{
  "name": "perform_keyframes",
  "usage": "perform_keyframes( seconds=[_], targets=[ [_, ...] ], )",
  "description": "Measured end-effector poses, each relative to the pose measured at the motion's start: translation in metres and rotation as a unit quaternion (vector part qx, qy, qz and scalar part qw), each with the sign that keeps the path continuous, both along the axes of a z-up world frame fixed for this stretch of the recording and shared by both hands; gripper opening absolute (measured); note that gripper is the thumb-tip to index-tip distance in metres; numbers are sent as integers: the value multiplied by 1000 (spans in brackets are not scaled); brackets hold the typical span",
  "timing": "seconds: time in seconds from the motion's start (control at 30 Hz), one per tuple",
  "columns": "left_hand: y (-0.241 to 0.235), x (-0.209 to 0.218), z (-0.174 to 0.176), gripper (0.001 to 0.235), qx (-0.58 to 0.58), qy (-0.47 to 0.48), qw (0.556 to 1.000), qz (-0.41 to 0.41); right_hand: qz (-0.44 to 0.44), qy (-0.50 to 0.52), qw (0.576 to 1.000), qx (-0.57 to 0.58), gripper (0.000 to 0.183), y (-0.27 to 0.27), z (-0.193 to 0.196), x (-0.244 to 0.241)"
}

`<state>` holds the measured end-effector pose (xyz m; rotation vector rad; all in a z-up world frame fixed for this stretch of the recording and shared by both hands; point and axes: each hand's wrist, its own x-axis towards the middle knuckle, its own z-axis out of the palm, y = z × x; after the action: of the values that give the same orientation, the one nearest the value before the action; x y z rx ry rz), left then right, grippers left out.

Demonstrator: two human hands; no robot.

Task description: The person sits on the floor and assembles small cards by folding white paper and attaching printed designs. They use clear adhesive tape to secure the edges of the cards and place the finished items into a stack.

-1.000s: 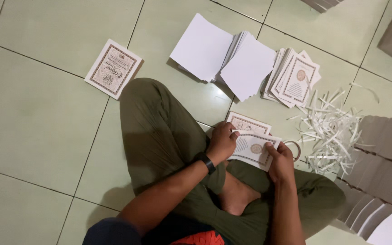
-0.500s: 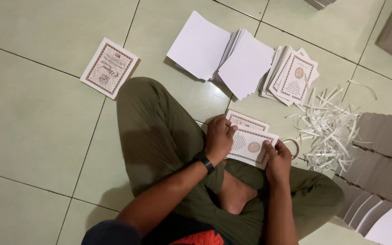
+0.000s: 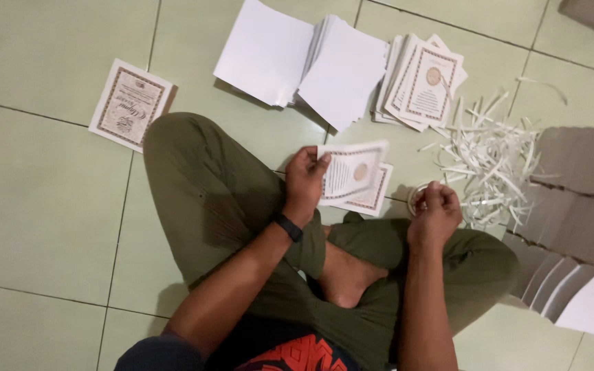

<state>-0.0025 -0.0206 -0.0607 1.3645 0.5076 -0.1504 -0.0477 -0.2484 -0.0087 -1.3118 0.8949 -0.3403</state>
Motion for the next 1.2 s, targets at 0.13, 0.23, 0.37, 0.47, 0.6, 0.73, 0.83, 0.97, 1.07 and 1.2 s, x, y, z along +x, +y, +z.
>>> perform_keyframes(
  seconds=[0.13, 0.23, 0.37, 0.47, 0.6, 0.73, 0.83, 0.97, 1.07, 1.2],
  targets=[
    [4, 14, 46, 25, -104, -42, 994, -7, -28, -23, 999, -20, 21, -22, -15, -1],
    [1, 19, 76, 23, -149, -56, 987, -33, 20, 0, 1000, 17, 42, 3, 25, -1],
    [-6, 9, 130, 16, -104, -99, 988, -55, 169, -37, 966, 192, 70, 27, 75, -6],
    [-2, -4, 111, 16, 1, -115, 993, -23, 239, -132, 946, 175, 28, 3, 57, -24],
    [-7, -25, 106, 18, 24, -109, 994, 17, 266, -140, 935, 189, 37, -9, 69, -39],
    [-9, -34, 90, 25, 57, -91, 994, 17, 274, -84, 952, 112, 37, -16, 35, -49],
    [-9, -35, 65, 36, 77, -56, 995, -18, 244, -36, 968, 40, 37, -18, 10, -44],
    [2, -29, -2, 41, 233, 39, 965, -114, 267, 77, 957, -85, 33, -14, -7, -33],
    [2, -25, 19, 30, 242, 71, 957, -144, 271, 122, 943, -146, 23, -8, -29, -30],
    [10, -20, -5, 30, 246, 117, 946, -174, 268, 178, 932, -166, 26, -4, -11, -27]
  ],
)
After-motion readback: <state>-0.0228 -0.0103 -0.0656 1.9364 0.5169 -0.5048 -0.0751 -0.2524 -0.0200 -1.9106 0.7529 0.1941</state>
